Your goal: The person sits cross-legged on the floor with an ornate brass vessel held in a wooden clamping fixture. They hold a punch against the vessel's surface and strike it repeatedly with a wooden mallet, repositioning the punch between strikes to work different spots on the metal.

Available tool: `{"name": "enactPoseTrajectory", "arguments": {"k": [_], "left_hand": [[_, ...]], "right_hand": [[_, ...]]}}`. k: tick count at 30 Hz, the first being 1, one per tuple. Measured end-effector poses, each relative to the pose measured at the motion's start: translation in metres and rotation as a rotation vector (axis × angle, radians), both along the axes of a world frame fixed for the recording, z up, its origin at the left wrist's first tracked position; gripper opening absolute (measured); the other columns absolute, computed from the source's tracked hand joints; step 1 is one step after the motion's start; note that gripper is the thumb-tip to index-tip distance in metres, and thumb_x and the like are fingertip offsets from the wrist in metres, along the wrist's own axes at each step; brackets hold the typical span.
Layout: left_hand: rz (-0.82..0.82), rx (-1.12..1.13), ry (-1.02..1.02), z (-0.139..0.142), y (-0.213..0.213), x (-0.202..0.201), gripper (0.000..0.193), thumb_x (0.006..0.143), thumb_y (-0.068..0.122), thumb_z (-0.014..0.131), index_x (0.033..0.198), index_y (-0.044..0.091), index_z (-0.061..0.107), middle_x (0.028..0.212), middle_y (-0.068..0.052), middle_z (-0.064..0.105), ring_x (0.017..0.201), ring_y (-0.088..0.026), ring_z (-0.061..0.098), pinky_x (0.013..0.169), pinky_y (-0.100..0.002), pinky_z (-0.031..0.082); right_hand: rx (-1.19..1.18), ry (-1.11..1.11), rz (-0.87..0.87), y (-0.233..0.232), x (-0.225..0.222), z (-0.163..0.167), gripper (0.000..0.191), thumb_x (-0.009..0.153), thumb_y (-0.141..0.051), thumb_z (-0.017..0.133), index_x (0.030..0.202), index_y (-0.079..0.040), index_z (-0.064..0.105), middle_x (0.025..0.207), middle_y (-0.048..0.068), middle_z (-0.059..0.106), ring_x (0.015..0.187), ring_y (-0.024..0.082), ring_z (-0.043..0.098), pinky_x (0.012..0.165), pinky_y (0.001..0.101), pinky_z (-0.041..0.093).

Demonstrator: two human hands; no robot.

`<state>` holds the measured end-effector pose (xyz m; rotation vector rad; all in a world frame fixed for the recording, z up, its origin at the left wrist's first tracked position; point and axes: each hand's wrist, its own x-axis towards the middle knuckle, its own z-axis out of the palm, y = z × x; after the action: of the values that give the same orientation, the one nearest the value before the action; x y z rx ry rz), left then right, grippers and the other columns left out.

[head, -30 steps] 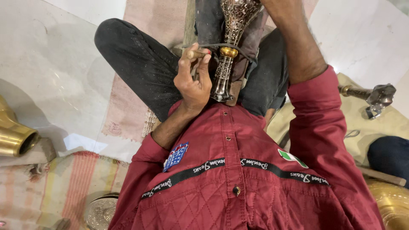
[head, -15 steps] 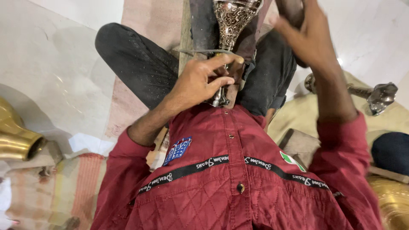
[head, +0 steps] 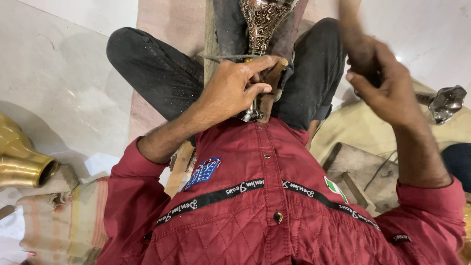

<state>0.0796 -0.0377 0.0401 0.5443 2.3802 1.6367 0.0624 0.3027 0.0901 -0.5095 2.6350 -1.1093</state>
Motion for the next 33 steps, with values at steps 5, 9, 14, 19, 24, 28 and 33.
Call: {"name": "enactPoseTrajectory", "arguments": {"k": [5, 9, 14, 19, 24, 28, 33], "left_hand": [[0.017, 0.028, 0.106, 0.0, 0.002, 0.001, 0.053, 0.089, 0.01, 0.081, 0.139, 0.008, 0.063, 0.098, -0.017, 0.078, 0.073, -0.02, 0.078, 0.064, -0.031, 0.06], [0.01, -0.072, 0.042, -0.001, 0.002, 0.0, 0.055, 0.09, 0.014, 0.082, 0.14, 0.007, 0.061, 0.09, -0.018, 0.076, 0.065, -0.022, 0.075, 0.06, -0.034, 0.057], [-0.001, -0.048, 0.063, -0.001, 0.001, -0.001, 0.053, 0.091, 0.014, 0.081, 0.14, 0.011, 0.062, 0.087, -0.014, 0.077, 0.068, -0.021, 0.076, 0.061, -0.033, 0.058], [-0.005, -0.058, 0.03, -0.002, 0.001, -0.001, 0.051, 0.09, 0.014, 0.081, 0.139, 0.012, 0.063, 0.085, -0.013, 0.078, 0.066, -0.019, 0.075, 0.061, -0.033, 0.059], [-0.007, -0.064, 0.09, -0.005, 0.0, -0.002, 0.052, 0.091, 0.016, 0.083, 0.138, 0.009, 0.063, 0.093, -0.016, 0.078, 0.068, -0.019, 0.075, 0.063, -0.032, 0.059], [-0.026, 0.02, 0.115, -0.006, -0.001, -0.002, 0.053, 0.09, 0.013, 0.081, 0.139, 0.008, 0.063, 0.108, -0.017, 0.077, 0.072, -0.018, 0.076, 0.063, -0.031, 0.06], [-0.035, -0.051, 0.056, -0.005, -0.002, -0.005, 0.051, 0.09, 0.014, 0.081, 0.138, 0.009, 0.064, 0.088, -0.015, 0.077, 0.07, -0.018, 0.076, 0.062, -0.032, 0.058]], "right_hand": [[-0.345, -0.245, -0.118, 0.005, 0.0, -0.009, 0.033, 0.108, -0.001, 0.071, 0.135, -0.002, 0.053, 0.119, 0.011, 0.06, 0.11, 0.016, 0.059, 0.102, 0.0331, 0.051], [0.143, 0.031, 0.128, -0.001, -0.002, -0.005, 0.052, 0.095, -0.001, 0.073, 0.144, -0.003, 0.056, 0.126, 0.018, 0.064, 0.111, 0.021, 0.062, 0.097, 0.0372, 0.053], [-0.074, -0.164, -0.106, -0.011, 0.0, 0.009, 0.051, 0.105, -0.008, 0.071, 0.153, -0.012, 0.052, 0.124, 0.006, 0.067, 0.111, 0.013, 0.065, 0.097, 0.0297, 0.056], [0.09, 0.071, -0.014, -0.012, 0.004, 0.011, 0.051, 0.1, -0.007, 0.076, 0.147, -0.01, 0.058, 0.113, 0.01, 0.065, 0.103, 0.019, 0.063, 0.092, 0.0344, 0.054], [0.318, 0.296, 0.145, -0.001, 0.009, 0.007, 0.057, 0.094, -0.003, 0.077, 0.148, -0.007, 0.061, 0.113, 0.015, 0.065, 0.105, 0.025, 0.062, 0.091, 0.037, 0.055], [0.053, -0.052, -0.114, -0.003, 0.012, 0.007, 0.055, 0.105, -0.012, 0.076, 0.157, -0.011, 0.056, 0.111, 0.009, 0.064, 0.102, 0.015, 0.062, 0.088, 0.0283, 0.054], [0.17, 0.113, 0.021, -0.015, 0.016, 0.015, 0.055, 0.094, -0.005, 0.075, 0.147, -0.007, 0.058, 0.116, 0.014, 0.063, 0.103, 0.019, 0.062, 0.088, 0.0292, 0.056]]}}
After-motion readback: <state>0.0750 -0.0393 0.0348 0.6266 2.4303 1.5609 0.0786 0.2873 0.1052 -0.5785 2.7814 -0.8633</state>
